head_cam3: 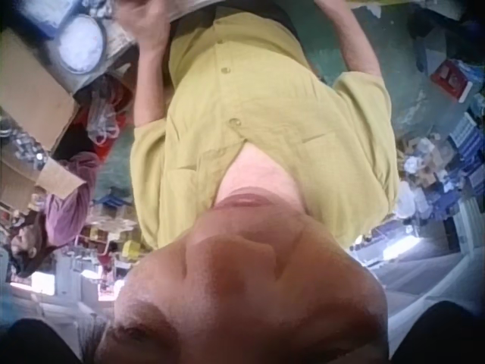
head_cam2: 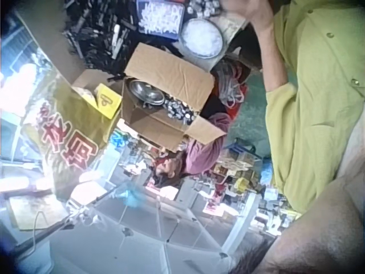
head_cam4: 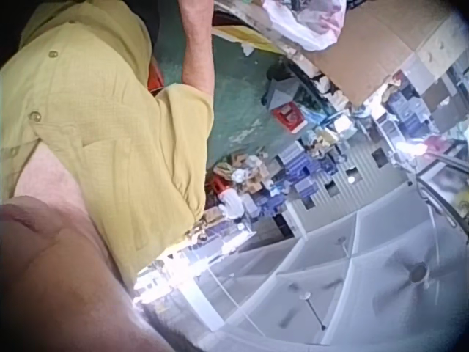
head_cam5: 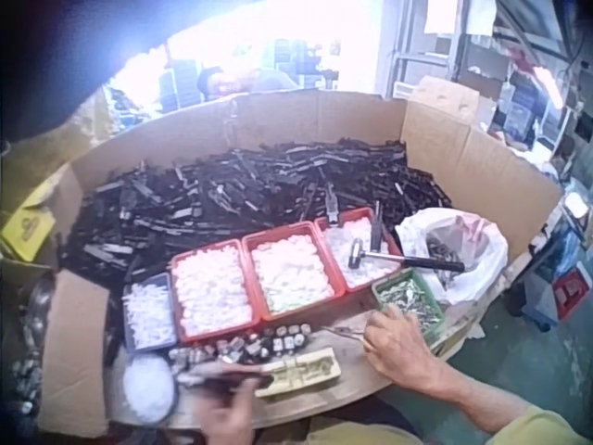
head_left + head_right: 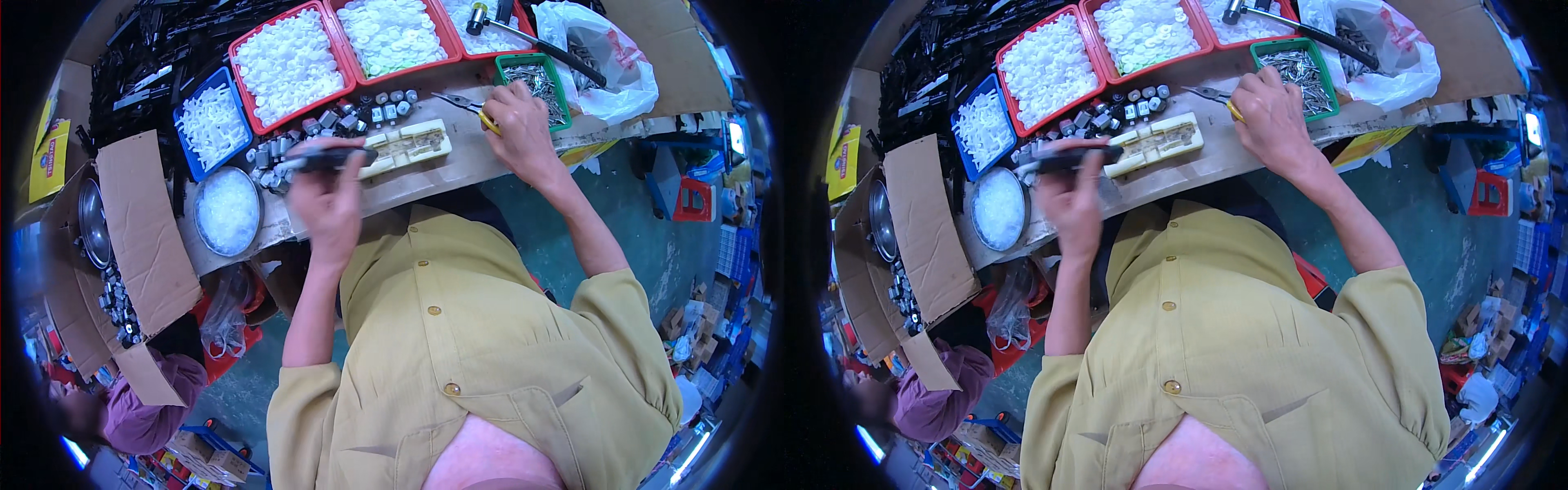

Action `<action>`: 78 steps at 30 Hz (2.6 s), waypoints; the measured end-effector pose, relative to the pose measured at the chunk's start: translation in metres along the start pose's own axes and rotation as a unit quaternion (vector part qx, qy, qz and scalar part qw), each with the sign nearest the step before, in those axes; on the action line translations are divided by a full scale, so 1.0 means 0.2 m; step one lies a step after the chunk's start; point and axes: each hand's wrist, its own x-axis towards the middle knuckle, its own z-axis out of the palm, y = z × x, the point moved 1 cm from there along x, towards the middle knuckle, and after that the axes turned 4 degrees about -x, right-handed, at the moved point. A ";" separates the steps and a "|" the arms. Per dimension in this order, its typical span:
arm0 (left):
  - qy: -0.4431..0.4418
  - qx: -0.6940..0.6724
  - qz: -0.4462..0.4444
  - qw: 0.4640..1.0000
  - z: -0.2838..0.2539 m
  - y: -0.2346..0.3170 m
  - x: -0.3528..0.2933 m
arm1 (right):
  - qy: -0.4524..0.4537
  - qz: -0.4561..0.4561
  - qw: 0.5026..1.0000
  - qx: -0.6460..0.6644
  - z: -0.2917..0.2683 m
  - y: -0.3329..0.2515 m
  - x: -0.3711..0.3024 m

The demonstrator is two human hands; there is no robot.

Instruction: The person assembles small metal lock cylinders at a workbench. They pick up metal cylinders and white plastic inserts, place them into a wooden jig, and use pliers to press the components together. The person repeatedly handles the parts and tools, moving the assembled units aside after each cycle.

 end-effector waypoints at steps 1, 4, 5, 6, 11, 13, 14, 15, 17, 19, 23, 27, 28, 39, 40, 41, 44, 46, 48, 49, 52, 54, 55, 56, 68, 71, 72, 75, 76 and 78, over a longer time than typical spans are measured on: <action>-0.044 0.099 0.000 0.994 0.02 -0.02 0.01 | 0.017 0.001 1.000 0.008 -0.01 0.00 0.01; -0.067 0.139 0.120 0.981 0.05 0.06 -0.01 | 0.040 -0.031 0.997 0.058 -0.04 -0.02 0.00; -0.067 0.137 0.158 0.976 0.05 0.14 0.02 | 0.049 -0.031 0.997 0.056 -0.05 -0.02 0.00; -0.052 0.125 0.211 0.968 0.07 0.18 0.03 | 0.058 -0.030 0.996 0.054 -0.06 -0.02 -0.01; -0.161 0.351 0.245 0.889 0.07 0.00 0.00 | 0.069 -0.043 0.995 0.057 -0.06 -0.04 0.01; -0.133 0.278 0.229 0.923 0.07 0.05 -0.03 | 0.062 -0.047 0.995 0.060 -0.08 -0.06 0.00; -0.120 0.266 0.258 0.921 0.07 0.10 -0.02 | 0.055 -0.043 0.996 0.054 -0.09 -0.06 -0.01; -0.105 0.254 0.287 0.918 0.07 0.13 -0.01 | 0.049 -0.039 0.997 0.049 -0.10 -0.06 -0.02; -0.106 0.274 0.240 0.925 0.06 0.09 -0.03 | 0.037 -0.039 0.997 0.047 -0.12 -0.07 -0.02; -0.119 0.291 0.158 0.936 0.05 0.04 -0.03 | 0.021 -0.039 0.998 0.049 -0.12 -0.08 -0.03; -0.010 -0.120 -0.176 0.977 -0.03 0.09 0.08 | 0.030 -0.050 0.993 0.103 -0.13 -0.10 0.00; 0.011 -0.460 -0.266 0.847 -0.14 0.01 0.13 | 0.000 -0.051 0.987 0.153 -0.11 -0.13 0.00; 0.012 -0.483 -0.270 0.833 -0.14 0.01 0.12 | -0.011 -0.049 0.985 0.163 -0.10 -0.14 0.00; -0.058 -0.084 -0.157 0.982 0.02 0.13 0.07 | 0.016 -0.075 0.976 0.205 -0.13 -0.17 0.04; -0.096 -0.009 -0.137 0.986 0.03 0.13 0.07 | 0.016 -0.080 0.974 0.211 -0.14 -0.18 0.05; -0.087 0.038 -0.130 0.987 0.04 0.10 0.05 | 0.016 -0.085 0.974 0.211 -0.14 -0.19 0.06; -0.100 0.150 -0.084 0.980 0.06 0.11 0.03 | 0.013 -0.100 0.975 0.200 -0.16 -0.24 0.08; -0.100 0.175 -0.061 0.978 0.07 0.13 0.03 | 0.007 -0.103 0.974 0.202 -0.14 -0.25 0.07; -0.102 0.218 -0.013 0.970 0.07 0.14 0.02 | -0.012 -0.103 0.972 0.211 -0.13 -0.26 0.08; -0.103 0.240 0.011 0.965 0.06 0.14 0.02 | -0.027 -0.101 0.971 0.217 -0.14 -0.26 0.08; -0.093 0.270 0.003 0.958 0.05 0.14 0.02 | -0.039 -0.102 0.969 0.222 -0.15 -0.28 0.09; -0.080 0.276 0.011 0.958 0.03 0.12 0.02 | -0.030 -0.098 0.970 0.221 -0.16 -0.28 0.10; -0.076 0.271 0.003 0.960 0.02 0.12 0.02 | -0.023 -0.090 0.971 0.220 -0.16 -0.27 0.09; -0.072 0.266 -0.006 0.961 0.02 0.12 0.02 | -0.015 -0.083 0.972 0.220 -0.17 -0.27 0.09; -0.138 0.215 -0.022 0.967 0.03 0.13 0.00 | -0.083 -0.101 0.970 0.206 -0.10 -0.31 0.03; -0.211 0.144 -0.116 0.960 0.00 0.16 0.00 | -0.091 -0.127 0.967 0.200 -0.12 -0.29 -0.02; -0.234 0.114 -0.148 0.954 -0.01 0.17 0.00 | -0.087 -0.134 0.967 0.200 -0.13 -0.28 -0.03; -0.304 -0.049 -0.275 0.911 -0.04 0.17 -0.01 | -0.082 -0.150 0.964 0.201 -0.17 -0.28 -0.06; -0.324 -0.088 -0.298 0.894 -0.05 0.17 -0.01 | -0.082 -0.155 0.964 0.202 -0.18 -0.28 -0.07; -0.342 -0.143 -0.336 0.866 -0.06 0.17 -0.01 | -0.079 -0.164 0.963 0.199 -0.20 -0.27 -0.08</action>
